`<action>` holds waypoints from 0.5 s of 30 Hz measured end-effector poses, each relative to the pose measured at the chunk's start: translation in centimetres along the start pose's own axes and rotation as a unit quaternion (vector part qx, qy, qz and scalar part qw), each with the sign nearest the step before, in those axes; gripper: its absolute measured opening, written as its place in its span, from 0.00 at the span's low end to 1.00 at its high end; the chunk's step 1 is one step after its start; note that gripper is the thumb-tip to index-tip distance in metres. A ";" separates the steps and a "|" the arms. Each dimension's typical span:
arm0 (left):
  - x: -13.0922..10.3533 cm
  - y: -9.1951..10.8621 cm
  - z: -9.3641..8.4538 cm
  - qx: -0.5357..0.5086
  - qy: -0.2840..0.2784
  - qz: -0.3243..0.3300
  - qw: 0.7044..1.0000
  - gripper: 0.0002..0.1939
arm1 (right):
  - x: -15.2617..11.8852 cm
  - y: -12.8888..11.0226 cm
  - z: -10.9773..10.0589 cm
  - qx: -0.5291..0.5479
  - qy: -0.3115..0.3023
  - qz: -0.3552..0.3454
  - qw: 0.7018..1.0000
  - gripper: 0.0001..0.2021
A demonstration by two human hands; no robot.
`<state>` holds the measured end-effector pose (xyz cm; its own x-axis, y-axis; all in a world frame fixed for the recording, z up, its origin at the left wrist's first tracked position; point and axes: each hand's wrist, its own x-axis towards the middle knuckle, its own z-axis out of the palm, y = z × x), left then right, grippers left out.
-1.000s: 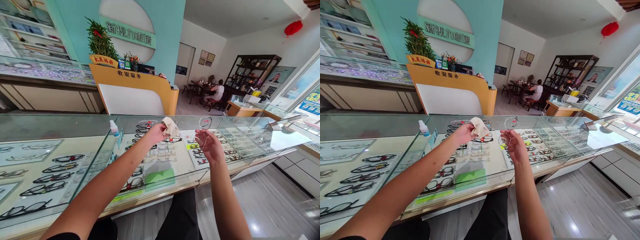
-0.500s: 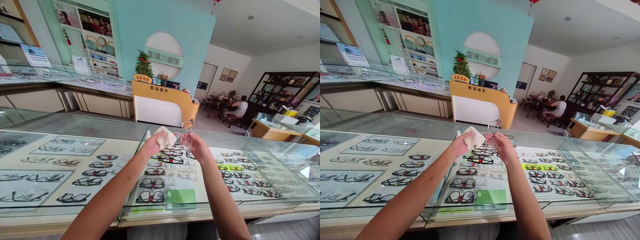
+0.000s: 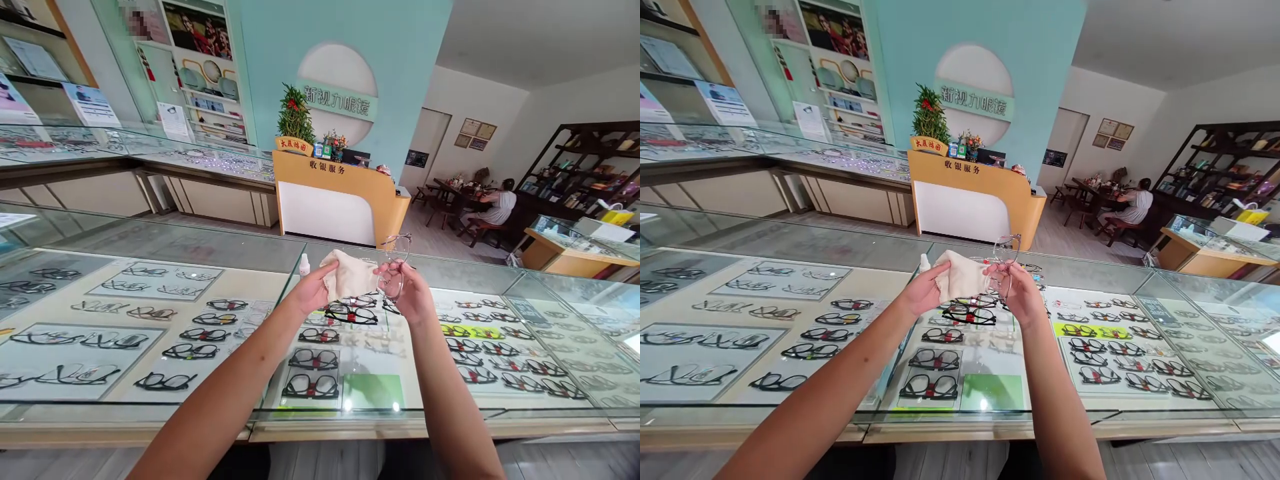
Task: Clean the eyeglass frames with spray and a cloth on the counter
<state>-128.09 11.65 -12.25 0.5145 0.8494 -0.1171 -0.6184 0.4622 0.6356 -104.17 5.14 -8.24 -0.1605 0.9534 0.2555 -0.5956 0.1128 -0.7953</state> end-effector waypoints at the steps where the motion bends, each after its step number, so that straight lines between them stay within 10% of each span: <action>1: 0.0 -0.2 0.1 0.012 0.002 -0.002 1.000 0.18 | 0.0 -0.1 -0.1 -0.002 0.001 -0.004 1.000 0.13; 15: -0.8 0.0 -1.7 0.127 -0.053 -0.073 0.988 0.25 | -0.1 -1.0 -1.2 -0.068 -0.010 0.011 0.998 0.14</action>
<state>-129.50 11.41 -13.43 0.6552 0.7403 -0.1504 -0.3700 0.4880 0.7905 -102.63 5.32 -8.13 -0.1887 0.9502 0.2480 -0.4793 0.1313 -0.8678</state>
